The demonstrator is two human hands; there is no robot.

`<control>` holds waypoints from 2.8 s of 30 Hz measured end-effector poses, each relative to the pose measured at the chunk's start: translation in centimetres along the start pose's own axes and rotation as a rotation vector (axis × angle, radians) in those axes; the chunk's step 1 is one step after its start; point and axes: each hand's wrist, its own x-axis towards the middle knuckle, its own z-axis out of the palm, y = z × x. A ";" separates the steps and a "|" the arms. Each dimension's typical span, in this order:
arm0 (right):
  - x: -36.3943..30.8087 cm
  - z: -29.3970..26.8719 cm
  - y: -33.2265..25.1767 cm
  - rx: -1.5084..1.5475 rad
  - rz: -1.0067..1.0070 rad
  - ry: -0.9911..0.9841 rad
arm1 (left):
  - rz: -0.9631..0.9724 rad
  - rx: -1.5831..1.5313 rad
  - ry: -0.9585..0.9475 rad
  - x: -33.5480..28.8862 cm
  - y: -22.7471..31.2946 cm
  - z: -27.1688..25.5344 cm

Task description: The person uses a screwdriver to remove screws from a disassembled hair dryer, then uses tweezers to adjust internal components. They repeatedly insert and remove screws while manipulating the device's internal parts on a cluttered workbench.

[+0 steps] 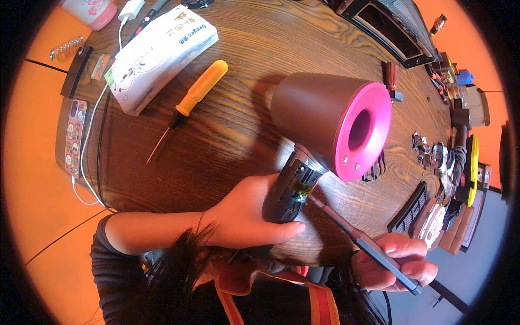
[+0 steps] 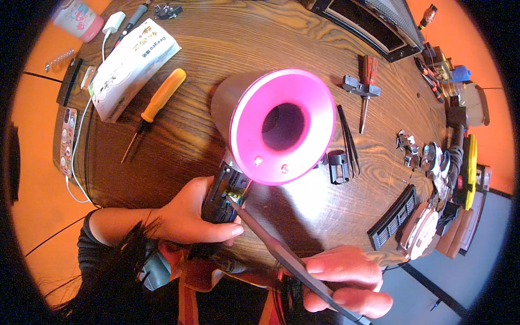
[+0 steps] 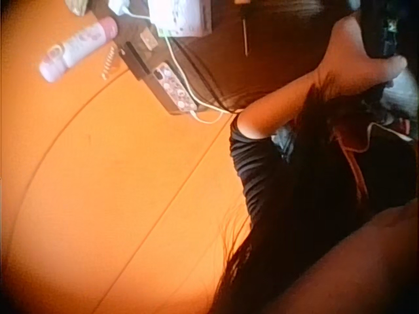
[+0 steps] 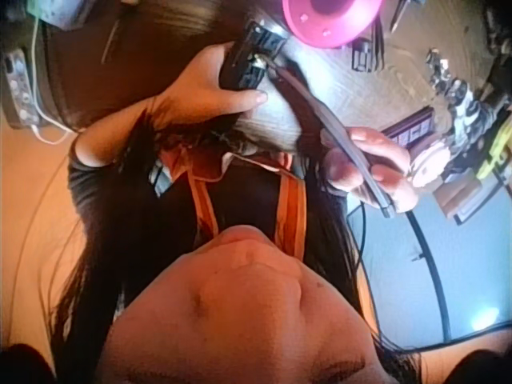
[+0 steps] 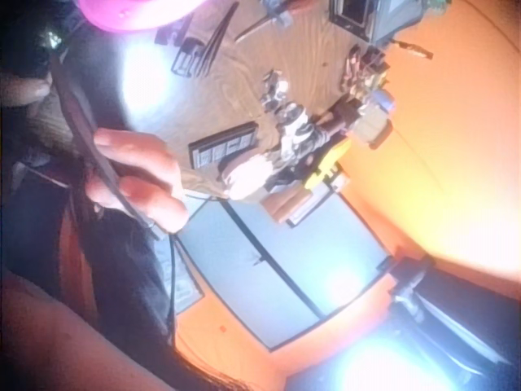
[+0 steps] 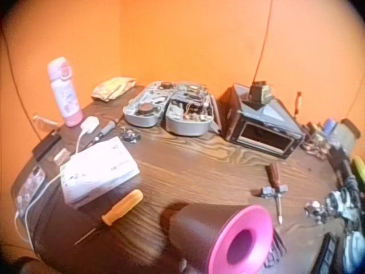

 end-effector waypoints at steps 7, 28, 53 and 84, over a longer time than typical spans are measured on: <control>-0.4 1.2 1.0 -0.334 -0.186 0.070 | 0.135 0.034 -0.070 0.1 0.0 -0.2; -0.5 0.8 -0.8 -0.140 0.066 -0.039 | 0.187 0.115 -0.073 0.0 -0.1 -0.3; -0.7 1.0 0.0 -0.233 -0.048 -0.059 | 0.169 0.156 -0.089 0.1 -0.4 -0.2; -0.8 1.5 1.0 -0.371 -0.205 0.048 | 0.129 0.141 -0.106 0.1 -0.3 -0.3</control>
